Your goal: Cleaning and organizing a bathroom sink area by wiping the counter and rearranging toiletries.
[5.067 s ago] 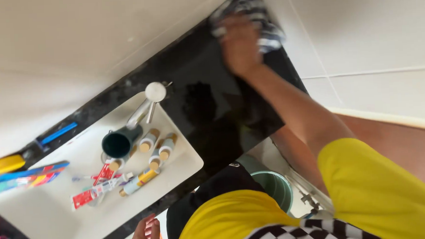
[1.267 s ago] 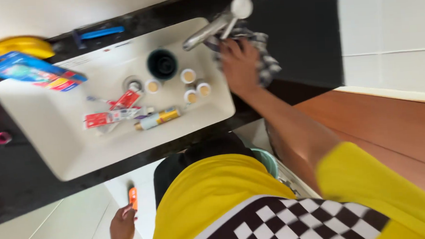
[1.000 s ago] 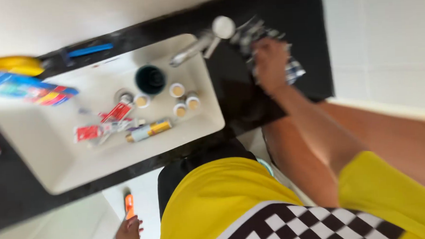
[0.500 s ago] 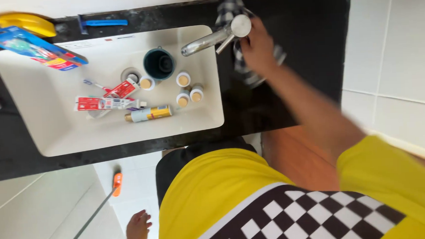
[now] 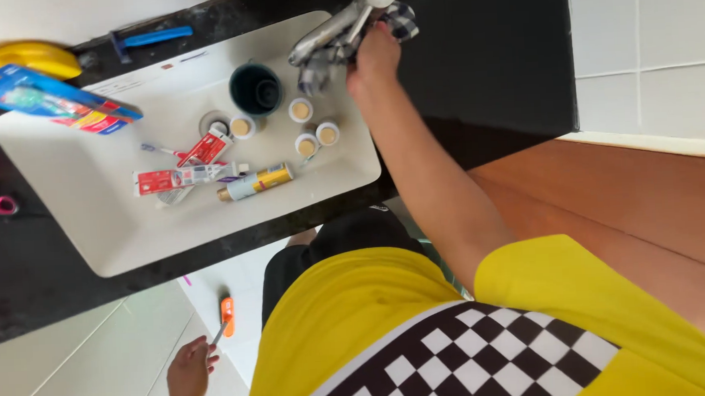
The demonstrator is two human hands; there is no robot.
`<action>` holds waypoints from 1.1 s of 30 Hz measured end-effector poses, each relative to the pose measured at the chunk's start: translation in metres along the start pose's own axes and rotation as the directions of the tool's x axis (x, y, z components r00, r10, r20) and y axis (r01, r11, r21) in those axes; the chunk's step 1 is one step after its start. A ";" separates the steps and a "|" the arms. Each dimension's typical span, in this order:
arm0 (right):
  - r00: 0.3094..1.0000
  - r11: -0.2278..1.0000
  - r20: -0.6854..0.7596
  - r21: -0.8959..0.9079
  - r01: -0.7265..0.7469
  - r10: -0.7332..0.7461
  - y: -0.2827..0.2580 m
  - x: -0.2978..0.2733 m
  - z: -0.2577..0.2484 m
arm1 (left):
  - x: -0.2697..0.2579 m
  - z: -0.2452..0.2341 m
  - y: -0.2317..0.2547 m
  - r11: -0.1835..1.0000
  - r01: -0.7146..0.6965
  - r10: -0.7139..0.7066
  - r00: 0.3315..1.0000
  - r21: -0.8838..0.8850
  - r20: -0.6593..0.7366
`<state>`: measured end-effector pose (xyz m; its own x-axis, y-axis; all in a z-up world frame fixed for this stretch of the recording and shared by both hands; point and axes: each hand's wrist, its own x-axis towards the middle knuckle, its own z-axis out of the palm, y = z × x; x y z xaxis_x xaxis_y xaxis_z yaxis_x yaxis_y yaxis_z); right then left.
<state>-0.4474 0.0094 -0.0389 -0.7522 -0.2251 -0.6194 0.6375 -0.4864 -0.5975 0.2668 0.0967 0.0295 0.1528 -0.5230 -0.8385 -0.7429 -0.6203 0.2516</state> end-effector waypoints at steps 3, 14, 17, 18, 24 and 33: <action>0.998 0.996 0.001 0.058 -0.062 0.062 -0.015 -0.019 0.009 | 0.019 -0.017 -0.053 1.000 0.009 -0.009 1.000 0.002 0.010; 0.892 0.896 0.201 -0.110 0.431 -0.404 -0.071 -0.044 0.005 | 0.104 -0.007 -0.197 0.949 0.284 -0.288 0.958 0.136 0.011; 0.796 0.854 0.415 -0.077 0.514 -0.442 -0.101 -0.091 0.033 | 0.101 0.004 -0.201 0.988 0.155 -0.153 0.985 -0.021 0.084; 0.659 0.754 0.582 -0.113 0.647 -0.477 -0.102 -0.077 0.034 | 0.110 0.010 -0.197 0.977 0.214 -0.212 0.974 -0.008 0.081; 0.415 -0.519 0.903 -0.410 0.750 -0.113 -0.123 -0.068 0.107 | 0.037 0.021 -0.098 0.987 0.160 -0.161 0.984 0.025 0.075; 0.334 -0.558 0.600 0.232 0.797 0.727 -0.091 -0.104 0.141 | -0.003 0.090 -0.075 0.955 0.264 -0.243 0.958 -0.138 0.150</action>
<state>-0.4505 -0.0424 0.1518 0.1122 -0.9354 -0.3353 -0.9937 -0.1040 -0.0425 0.2634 0.1980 -0.0302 0.2292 -0.2629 -0.9372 -0.5792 -0.8107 0.0857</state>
